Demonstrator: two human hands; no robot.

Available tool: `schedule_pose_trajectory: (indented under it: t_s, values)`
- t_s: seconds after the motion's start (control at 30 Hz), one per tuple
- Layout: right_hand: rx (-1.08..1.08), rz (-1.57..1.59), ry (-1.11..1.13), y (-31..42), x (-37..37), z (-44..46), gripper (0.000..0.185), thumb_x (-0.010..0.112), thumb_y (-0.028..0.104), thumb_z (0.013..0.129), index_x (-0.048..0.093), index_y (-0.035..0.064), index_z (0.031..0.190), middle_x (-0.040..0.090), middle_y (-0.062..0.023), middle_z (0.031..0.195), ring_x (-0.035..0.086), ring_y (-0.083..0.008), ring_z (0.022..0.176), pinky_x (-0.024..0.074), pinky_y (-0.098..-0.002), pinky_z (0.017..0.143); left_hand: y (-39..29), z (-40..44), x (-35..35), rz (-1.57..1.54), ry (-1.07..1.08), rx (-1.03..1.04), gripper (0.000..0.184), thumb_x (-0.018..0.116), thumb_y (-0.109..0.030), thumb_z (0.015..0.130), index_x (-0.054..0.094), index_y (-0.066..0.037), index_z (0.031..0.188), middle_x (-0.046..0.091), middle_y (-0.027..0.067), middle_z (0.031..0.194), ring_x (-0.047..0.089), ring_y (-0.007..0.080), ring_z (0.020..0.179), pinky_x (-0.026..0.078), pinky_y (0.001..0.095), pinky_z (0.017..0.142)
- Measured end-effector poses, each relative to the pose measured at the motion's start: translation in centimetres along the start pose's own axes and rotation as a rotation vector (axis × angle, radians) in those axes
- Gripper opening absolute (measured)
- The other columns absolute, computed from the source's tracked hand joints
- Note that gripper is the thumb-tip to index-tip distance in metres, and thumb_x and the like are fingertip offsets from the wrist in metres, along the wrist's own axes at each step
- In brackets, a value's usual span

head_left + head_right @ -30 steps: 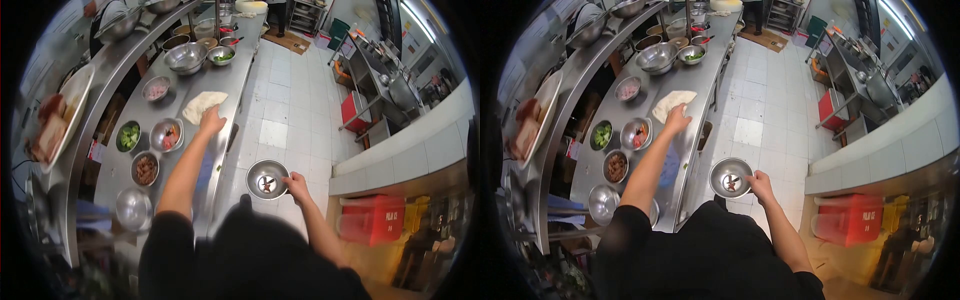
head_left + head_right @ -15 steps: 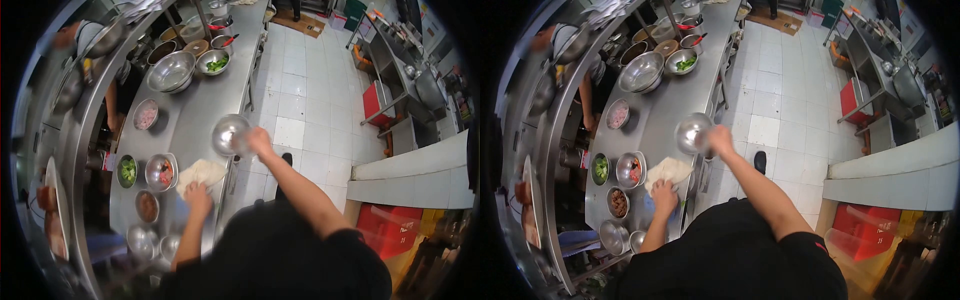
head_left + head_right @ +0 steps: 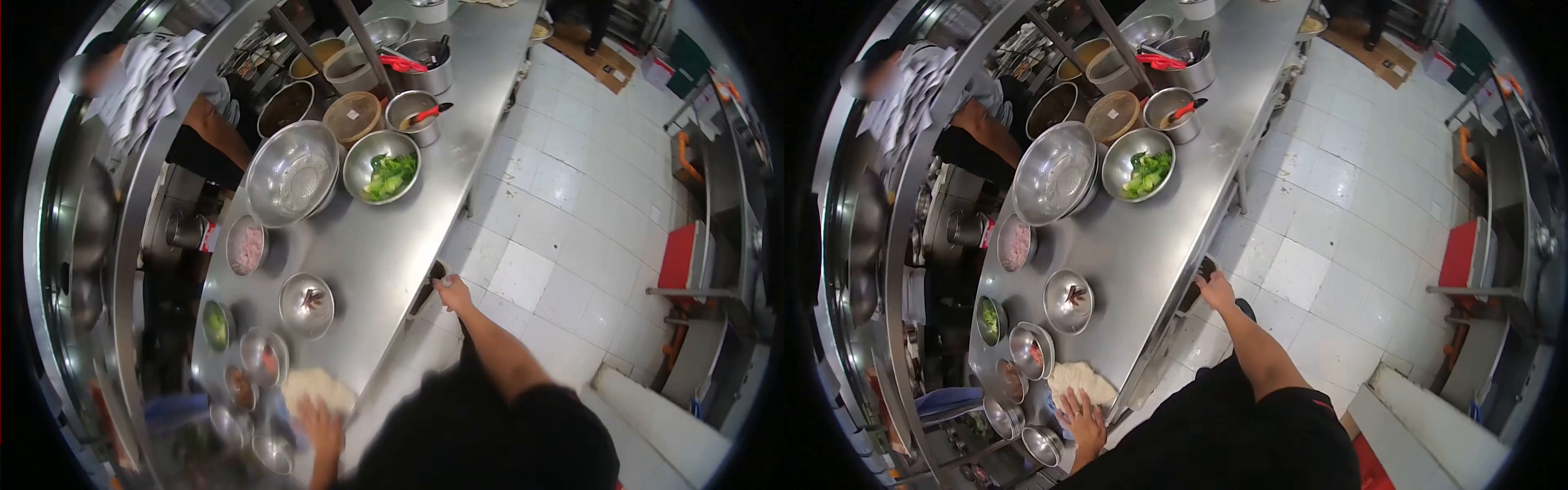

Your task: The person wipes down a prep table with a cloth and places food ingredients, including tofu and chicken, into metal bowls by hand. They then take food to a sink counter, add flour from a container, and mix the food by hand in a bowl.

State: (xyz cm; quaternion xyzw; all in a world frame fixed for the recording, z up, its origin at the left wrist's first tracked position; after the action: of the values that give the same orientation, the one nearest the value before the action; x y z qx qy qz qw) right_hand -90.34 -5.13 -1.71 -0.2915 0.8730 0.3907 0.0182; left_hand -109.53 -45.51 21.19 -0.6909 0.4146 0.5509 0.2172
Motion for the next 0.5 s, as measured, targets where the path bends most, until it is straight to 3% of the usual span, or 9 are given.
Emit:
schedule_pose_trajectory:
  t_s: [0.03,0.07,0.1,0.23,0.27,0.5]
  values:
    - [-0.035,-0.082,-0.019,1.1,0.4,2.5,0.053,0.065,0.031,0.086,0.05,-0.0033,0.124,0.068,-0.0176,0.08,0.066,-0.0229,0.058,0.0523,-0.0336,0.047,0.1,0.2,0.7,0.025,-0.006,-0.043,0.063,0.049,-0.035,0.096,0.035,-0.006,0.15,0.017,0.0229,0.16,0.009,0.0465,0.148,0.006,0.069,0.112]
    - [0.04,-0.1,0.045,2.0,0.9,4.7,0.069,0.068,0.04,0.082,0.046,-0.0021,0.133,0.068,-0.0264,0.102,0.071,-0.0342,0.071,0.0573,-0.0421,0.061,-0.8,0.7,0.3,-0.009,-0.029,-0.078,0.062,0.052,-0.034,0.095,0.037,-0.005,0.149,0.019,0.0235,0.159,0.012,0.0469,0.147,0.009,0.0673,0.112]
    - [0.013,-0.11,0.015,2.2,2.0,7.2,0.07,0.071,0.04,0.079,0.049,0.002,0.134,0.067,-0.0242,0.113,0.071,-0.0345,0.082,0.0572,-0.0429,0.075,-1.8,1.0,-0.6,-0.044,-0.055,-0.115,0.062,0.054,-0.032,0.094,0.039,-0.005,0.147,0.021,0.0242,0.158,0.014,0.0473,0.146,0.011,0.0656,0.113]
    - [0.037,-0.102,-0.021,3.5,5.5,13.2,0.065,0.07,0.038,0.08,0.051,0.0014,0.13,0.068,-0.0231,0.111,0.071,-0.0336,0.083,0.0573,-0.0426,0.074,-6.1,2.8,-4.1,-0.354,-0.173,-0.226,0.057,0.063,-0.023,0.088,0.048,-0.002,0.139,0.032,0.0265,0.152,0.027,0.0475,0.14,0.022,0.0579,0.113]
    - [0.042,-0.095,-0.048,3.6,6.2,13.8,0.064,0.07,0.037,0.08,0.052,0.0013,0.13,0.068,-0.0229,0.11,0.071,-0.0334,0.083,0.0573,-0.0426,0.074,-7.2,3.2,-4.7,-0.349,-0.251,-0.199,0.05,0.066,-0.015,0.084,0.053,-0.001,0.13,0.04,0.0268,0.145,0.035,0.0469,0.134,0.028,0.0541,0.111]
    - [-0.035,-0.019,-0.139,3.9,7.2,14.4,0.055,0.069,0.034,0.082,0.056,0.0002,0.123,0.069,-0.021,0.106,0.071,-0.032,0.083,0.0575,-0.0422,0.072,-9.9,6.3,-6.1,-0.49,-0.306,-0.22,0.043,0.07,-0.011,0.081,0.059,-0.004,0.122,0.048,0.0237,0.138,0.044,0.0428,0.128,0.035,0.0494,0.107]
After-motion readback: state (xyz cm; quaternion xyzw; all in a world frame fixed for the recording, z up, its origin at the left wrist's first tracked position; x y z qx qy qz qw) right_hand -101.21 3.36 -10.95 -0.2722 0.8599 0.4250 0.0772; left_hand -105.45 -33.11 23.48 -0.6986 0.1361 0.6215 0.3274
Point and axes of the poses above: each hand's wrist, its own z-axis towards the middle knuckle, its own x-axis out of the palm, y = z × x, the point moved 2 cm from there along z, towards the middle knuckle
